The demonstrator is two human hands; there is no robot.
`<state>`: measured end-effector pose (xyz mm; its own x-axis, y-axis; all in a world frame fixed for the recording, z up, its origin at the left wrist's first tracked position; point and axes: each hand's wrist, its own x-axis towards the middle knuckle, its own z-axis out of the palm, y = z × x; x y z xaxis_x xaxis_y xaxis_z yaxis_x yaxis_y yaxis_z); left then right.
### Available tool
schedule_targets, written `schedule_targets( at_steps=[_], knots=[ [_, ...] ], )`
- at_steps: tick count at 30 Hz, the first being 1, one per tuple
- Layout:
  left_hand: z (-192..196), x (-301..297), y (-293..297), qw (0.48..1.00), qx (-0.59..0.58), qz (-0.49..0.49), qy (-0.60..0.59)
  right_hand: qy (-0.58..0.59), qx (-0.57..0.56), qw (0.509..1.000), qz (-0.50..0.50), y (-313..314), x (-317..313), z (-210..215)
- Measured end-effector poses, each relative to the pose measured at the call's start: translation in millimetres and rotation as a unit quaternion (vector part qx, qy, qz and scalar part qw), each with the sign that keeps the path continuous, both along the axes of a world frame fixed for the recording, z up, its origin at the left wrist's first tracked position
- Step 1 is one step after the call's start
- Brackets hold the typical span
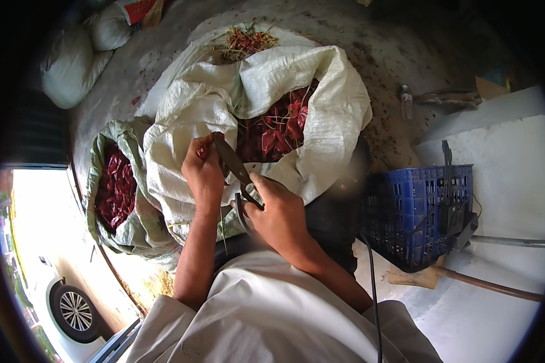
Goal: The person sits on the floor and processes dried red peppers from a large white sack. They repeatedly pick peppers, remove stems by hand, and occasionally use scissors to cut stems before placing the peppers back into the sack.
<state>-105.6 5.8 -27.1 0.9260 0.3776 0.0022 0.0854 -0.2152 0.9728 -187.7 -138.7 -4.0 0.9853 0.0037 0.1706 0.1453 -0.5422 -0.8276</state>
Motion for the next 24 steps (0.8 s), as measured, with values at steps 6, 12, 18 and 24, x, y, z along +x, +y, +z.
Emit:
schedule_targets(
  at_steps=[6,12,18,24],
  knots=[
    [-15,-26,-18,0.995,0.02,-0.09,-0.04,-0.076,0.136,0.969,-0.193,-3,79,0],
    [-4,1,34,0.966,-0.252,-0.052,0.02,-0.17,-0.066,0.981,-0.064,-14,185,20],
    [5,-3,55,0.939,-0.339,-0.047,0.039,-0.166,-0.281,0.945,0.032,13,241,-5],
    [-1,-9,62,0.925,-0.369,-0.073,0.064,-0.054,-0.345,0.937,0.004,-7,159,-27]
  ],
)
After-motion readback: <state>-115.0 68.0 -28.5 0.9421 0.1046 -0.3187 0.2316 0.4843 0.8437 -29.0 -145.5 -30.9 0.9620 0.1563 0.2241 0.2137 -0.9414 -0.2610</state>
